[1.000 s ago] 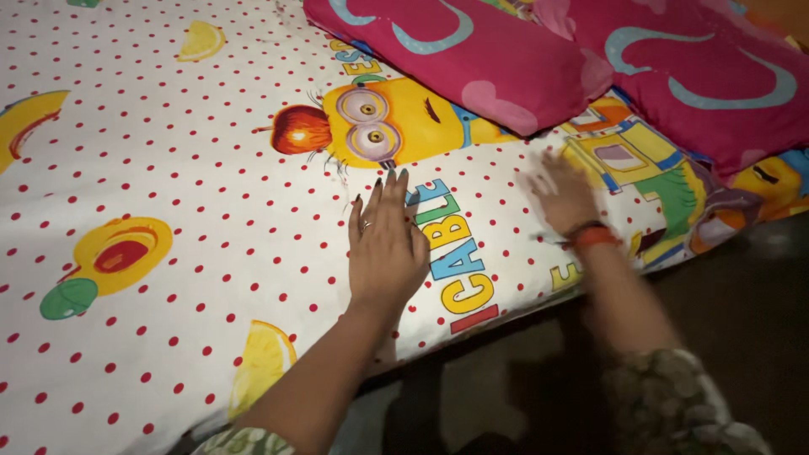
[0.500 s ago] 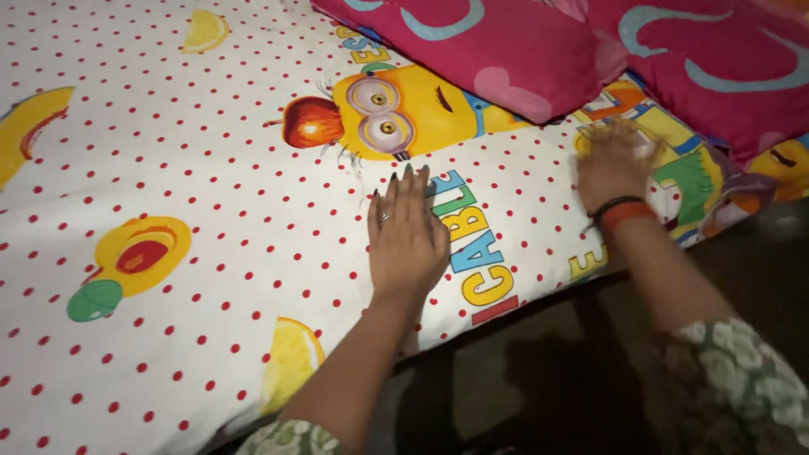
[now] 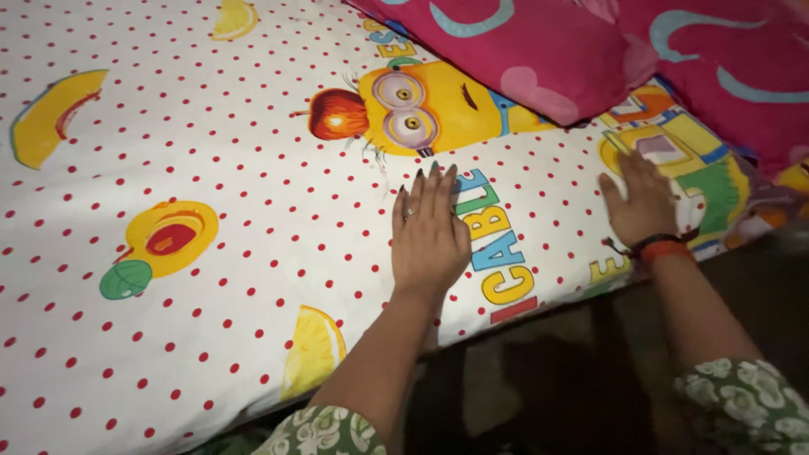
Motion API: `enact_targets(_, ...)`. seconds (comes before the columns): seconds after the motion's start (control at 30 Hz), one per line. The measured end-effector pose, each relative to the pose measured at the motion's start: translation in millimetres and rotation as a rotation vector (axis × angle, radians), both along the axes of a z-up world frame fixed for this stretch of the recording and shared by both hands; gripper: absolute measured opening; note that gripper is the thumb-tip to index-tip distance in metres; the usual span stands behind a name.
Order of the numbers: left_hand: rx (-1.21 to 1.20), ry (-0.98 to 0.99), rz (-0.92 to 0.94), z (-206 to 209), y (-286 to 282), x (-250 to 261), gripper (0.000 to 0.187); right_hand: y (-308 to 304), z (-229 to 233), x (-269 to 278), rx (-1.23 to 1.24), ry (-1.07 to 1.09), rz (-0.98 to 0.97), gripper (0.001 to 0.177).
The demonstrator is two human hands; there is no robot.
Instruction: The person smooths a bedsheet by hand and folds pink pillowcases on a bed.
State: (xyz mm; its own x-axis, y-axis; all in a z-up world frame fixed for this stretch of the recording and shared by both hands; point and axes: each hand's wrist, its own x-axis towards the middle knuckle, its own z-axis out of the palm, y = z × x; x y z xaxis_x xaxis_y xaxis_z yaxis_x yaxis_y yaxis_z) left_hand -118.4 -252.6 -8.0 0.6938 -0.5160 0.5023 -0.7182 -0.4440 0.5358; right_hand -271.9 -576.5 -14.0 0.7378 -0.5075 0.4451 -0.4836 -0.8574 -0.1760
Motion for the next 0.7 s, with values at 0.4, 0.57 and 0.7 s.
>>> enact_targets(0.4,-0.018,-0.061,0.003,-4.4,-0.3,-1.1,0.06,0.4,-5.3,3.8,0.032,0.039,-0.262,0.073)
enact_targets(0.57,-0.045,-0.089,-0.01,0.0,0.2,-0.8,0.06,-13.2,-25.8,8.5,0.079,0.062,-0.48,0.077)
enact_targets(0.7,-0.236,0.071,-0.158,8.8,18.3,-2.1,0.054,-10.2,-55.2,15.3,0.211,0.078,-0.592,0.078)
